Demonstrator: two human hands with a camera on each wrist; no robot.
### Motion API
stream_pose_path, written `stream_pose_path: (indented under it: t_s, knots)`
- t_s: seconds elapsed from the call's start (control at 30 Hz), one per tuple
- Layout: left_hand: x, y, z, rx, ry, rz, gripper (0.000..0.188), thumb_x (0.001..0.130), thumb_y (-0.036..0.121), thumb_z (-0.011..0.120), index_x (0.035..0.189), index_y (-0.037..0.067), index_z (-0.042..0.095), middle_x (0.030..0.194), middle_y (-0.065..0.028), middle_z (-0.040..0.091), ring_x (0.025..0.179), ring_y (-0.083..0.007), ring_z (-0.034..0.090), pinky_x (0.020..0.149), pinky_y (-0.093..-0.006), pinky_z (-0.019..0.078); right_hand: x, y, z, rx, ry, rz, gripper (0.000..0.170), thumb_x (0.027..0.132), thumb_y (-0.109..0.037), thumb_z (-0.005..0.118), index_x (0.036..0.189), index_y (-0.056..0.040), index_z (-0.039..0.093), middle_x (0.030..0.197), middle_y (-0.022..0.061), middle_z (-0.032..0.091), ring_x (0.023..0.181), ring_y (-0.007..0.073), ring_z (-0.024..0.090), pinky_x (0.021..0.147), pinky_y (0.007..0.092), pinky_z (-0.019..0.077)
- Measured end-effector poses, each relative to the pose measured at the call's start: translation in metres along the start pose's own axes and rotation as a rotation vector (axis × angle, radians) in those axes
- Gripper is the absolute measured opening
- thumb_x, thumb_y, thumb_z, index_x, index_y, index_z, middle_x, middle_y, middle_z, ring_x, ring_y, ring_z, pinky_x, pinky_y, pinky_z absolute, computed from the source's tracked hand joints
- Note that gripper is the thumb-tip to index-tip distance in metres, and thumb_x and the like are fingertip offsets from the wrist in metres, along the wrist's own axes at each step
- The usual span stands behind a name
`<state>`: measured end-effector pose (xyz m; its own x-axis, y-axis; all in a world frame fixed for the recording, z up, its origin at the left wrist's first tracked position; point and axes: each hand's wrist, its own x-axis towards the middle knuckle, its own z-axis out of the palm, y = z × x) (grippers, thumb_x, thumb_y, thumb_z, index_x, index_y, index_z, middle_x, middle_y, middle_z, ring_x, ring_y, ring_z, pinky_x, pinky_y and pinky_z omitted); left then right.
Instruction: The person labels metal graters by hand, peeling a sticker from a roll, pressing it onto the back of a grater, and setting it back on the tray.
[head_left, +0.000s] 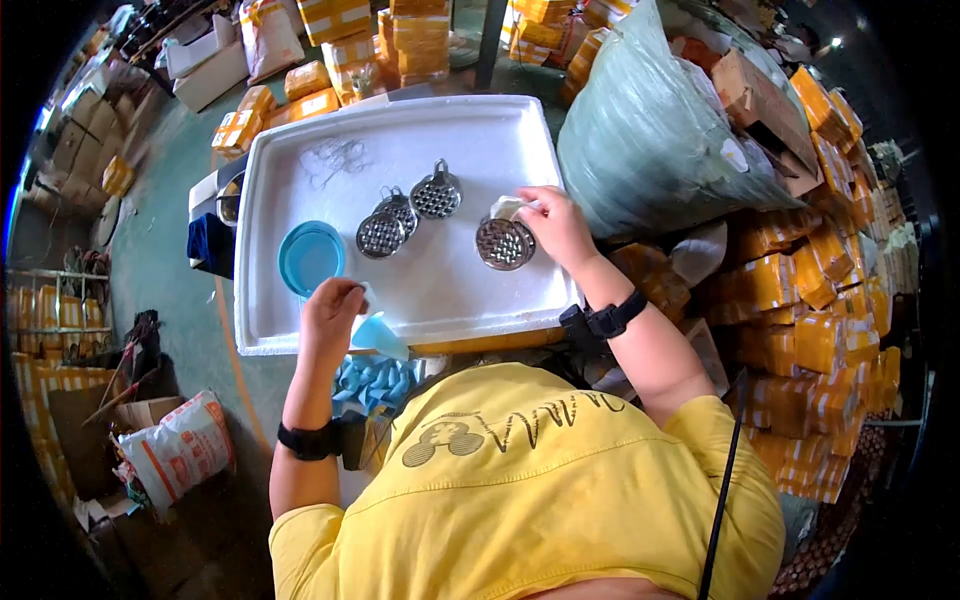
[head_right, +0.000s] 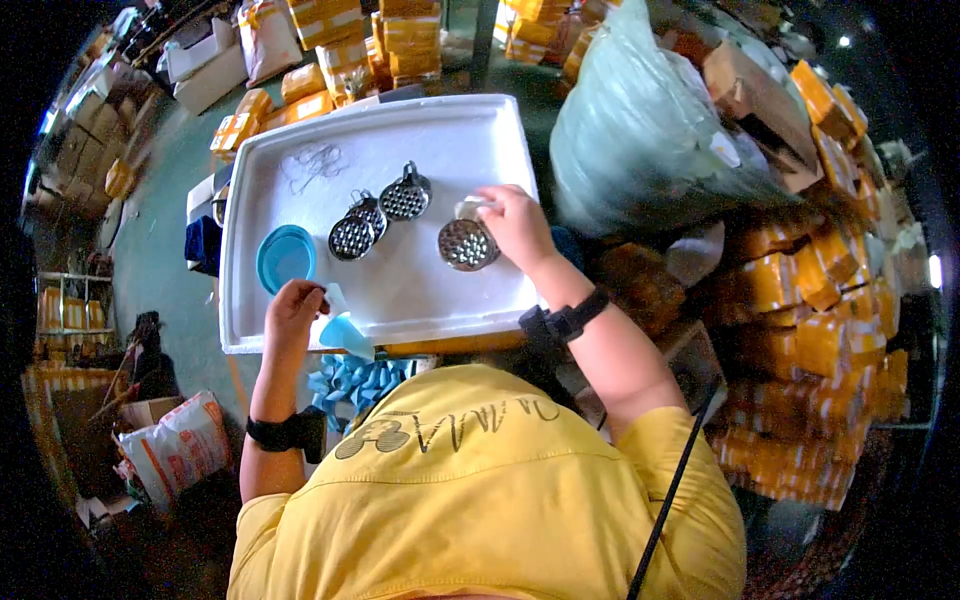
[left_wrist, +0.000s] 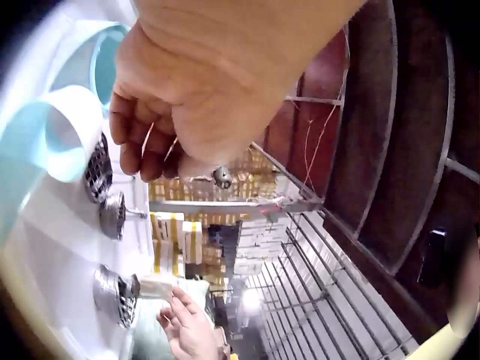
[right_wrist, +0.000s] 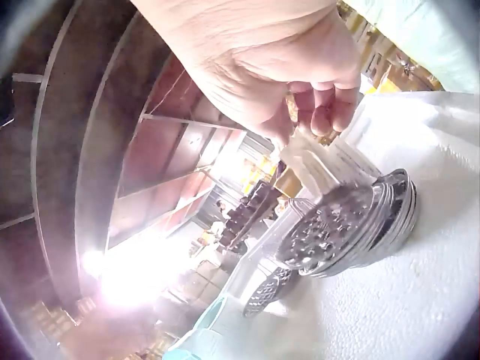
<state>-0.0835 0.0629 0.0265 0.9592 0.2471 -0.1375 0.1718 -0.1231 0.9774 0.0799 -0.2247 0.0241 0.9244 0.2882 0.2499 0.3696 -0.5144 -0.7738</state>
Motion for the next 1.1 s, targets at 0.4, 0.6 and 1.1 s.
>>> stream_pose_path:
  t_s: [0.4, 0.6, 1.1]
  knots:
    - [-0.024, -0.039, -0.006, 0.683, 0.142, 0.057, 0.06, 0.065, 0.024, 0.07, 0.116, 0.002, 0.046, 0.107, -0.0179, 0.053, 0.099, -0.0337, 0.051, 0.087, -0.0393, 0.0403, -0.024, -0.069, 0.03, 0.282, -0.579, -0.042, 0.014, 0.08, -0.008, 0.058, 0.092, -0.0015, 0.06, 0.083, 0.0045, 0.061, 0.076, 0.0102, 0.056, 0.07, 0.0233, 0.0452]
    - [-0.01, -0.021, 0.022, -0.382, 0.111, -0.304, 0.044, 0.079, 0.026, 0.063, 0.104, -0.003, 0.042, 0.085, -0.0074, 0.052, 0.07, -0.0121, 0.053, 0.054, -0.0245, 0.0432, -0.036, -0.094, 0.048, 0.139, -0.676, -0.408, 0.028, 0.074, -0.021, 0.065, 0.094, -0.0024, 0.059, 0.094, 0.0105, 0.059, 0.088, 0.0234, 0.056, 0.077, 0.0311, 0.045]
    - [0.001, 0.012, 0.03, -0.707, 0.022, -0.186, 0.019, 0.084, 0.009, 0.055, 0.099, -0.003, 0.054, 0.092, -0.0088, 0.06, 0.08, -0.0168, 0.059, 0.073, -0.0309, 0.0482, -0.034, -0.082, 0.051, 0.149, -0.725, -0.054, 0.036, 0.076, -0.018, 0.065, 0.104, -0.0034, 0.049, 0.091, 0.0077, 0.061, 0.084, 0.0169, 0.058, 0.077, 0.027, 0.0441]
